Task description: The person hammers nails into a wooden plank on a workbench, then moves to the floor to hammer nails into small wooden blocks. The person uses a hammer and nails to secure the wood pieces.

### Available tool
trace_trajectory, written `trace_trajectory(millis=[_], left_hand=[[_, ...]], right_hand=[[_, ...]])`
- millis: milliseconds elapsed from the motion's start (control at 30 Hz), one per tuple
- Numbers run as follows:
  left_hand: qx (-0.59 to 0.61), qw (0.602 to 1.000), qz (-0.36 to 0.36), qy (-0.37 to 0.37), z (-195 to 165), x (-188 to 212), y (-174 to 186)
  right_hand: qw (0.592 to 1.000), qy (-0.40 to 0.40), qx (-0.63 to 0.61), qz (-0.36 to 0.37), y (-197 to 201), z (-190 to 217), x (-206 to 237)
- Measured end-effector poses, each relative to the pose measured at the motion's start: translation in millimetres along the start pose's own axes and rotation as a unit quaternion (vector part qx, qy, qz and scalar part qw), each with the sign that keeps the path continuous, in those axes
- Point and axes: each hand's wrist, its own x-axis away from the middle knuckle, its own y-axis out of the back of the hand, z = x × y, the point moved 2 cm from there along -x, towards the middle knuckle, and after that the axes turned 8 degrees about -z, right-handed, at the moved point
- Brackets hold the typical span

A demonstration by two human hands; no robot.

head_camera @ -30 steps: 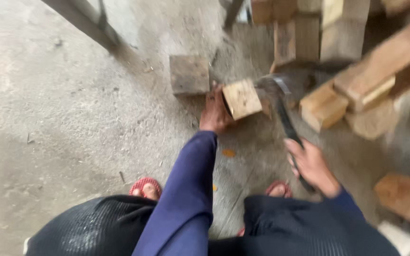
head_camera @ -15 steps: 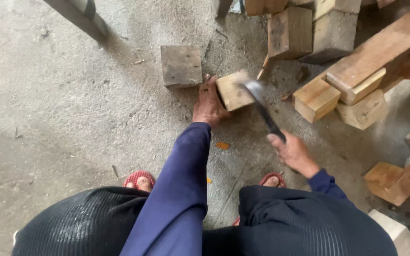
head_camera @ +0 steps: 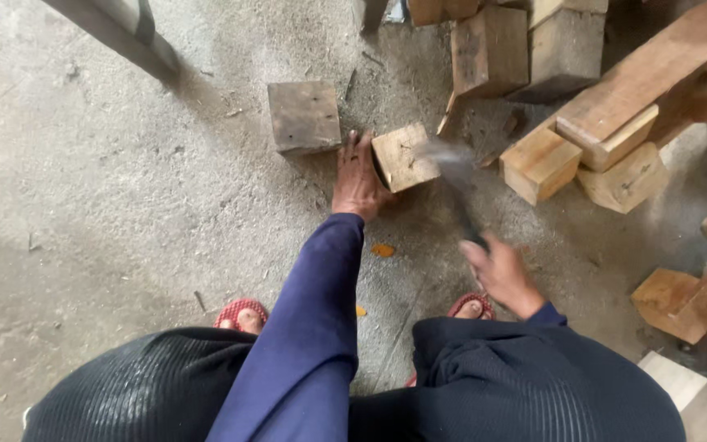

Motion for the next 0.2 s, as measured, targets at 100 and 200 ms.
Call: trace_trajectory(millis=[100, 200], left_hand=[[0.007, 1.000, -0.011, 0.006, 2.2, -9.8, 4.5], [-0.003, 1.000, 0.002, 0.007, 41.8, 5.6, 39.6]], right_hand=[[0.983, -0.176, -0.026, -0.044, -0.7, -21.4, 5.1], [0.965, -0.198, -0.135, -0.110, -6.6, -37.4, 41.1]])
